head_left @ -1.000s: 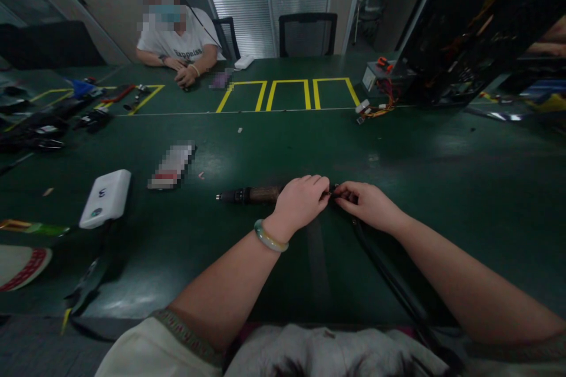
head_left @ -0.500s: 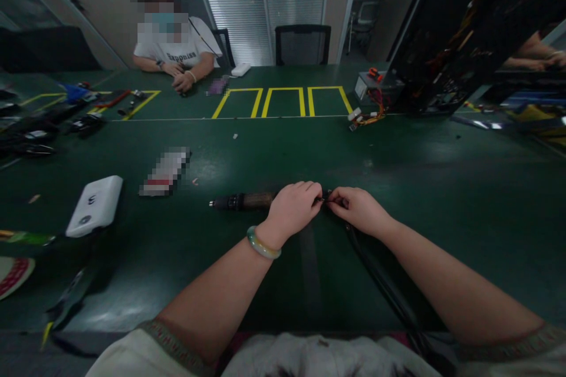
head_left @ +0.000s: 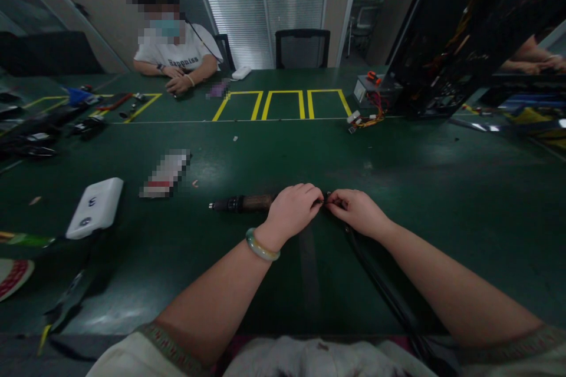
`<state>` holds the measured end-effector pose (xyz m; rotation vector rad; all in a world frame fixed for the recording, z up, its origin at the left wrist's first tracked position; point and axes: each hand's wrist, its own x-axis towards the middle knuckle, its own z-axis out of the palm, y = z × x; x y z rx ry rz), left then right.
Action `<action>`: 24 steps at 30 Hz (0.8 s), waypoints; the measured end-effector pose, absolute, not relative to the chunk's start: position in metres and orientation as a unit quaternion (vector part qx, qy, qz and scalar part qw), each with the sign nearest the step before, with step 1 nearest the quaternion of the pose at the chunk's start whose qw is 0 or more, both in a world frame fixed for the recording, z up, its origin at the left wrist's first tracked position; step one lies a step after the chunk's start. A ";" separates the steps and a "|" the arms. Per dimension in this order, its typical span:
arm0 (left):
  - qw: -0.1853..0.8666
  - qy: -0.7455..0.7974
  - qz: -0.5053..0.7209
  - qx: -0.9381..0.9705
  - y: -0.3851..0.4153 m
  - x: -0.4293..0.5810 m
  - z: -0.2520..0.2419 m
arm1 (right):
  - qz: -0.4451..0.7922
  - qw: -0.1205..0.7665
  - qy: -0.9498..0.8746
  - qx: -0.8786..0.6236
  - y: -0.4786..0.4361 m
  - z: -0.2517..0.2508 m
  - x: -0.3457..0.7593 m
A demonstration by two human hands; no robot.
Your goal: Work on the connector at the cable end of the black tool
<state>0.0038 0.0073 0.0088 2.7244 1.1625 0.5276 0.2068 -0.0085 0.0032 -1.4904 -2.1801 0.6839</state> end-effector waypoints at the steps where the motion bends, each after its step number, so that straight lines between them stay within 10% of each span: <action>1: 0.065 0.386 0.175 0.904 0.007 0.004 0.009 | 0.244 0.206 -0.783 -0.534 -0.009 0.003 0.207; 24: 0.072 0.385 0.188 0.901 0.008 0.004 0.009 | 0.214 0.219 -0.788 -0.534 -0.008 -0.005 0.206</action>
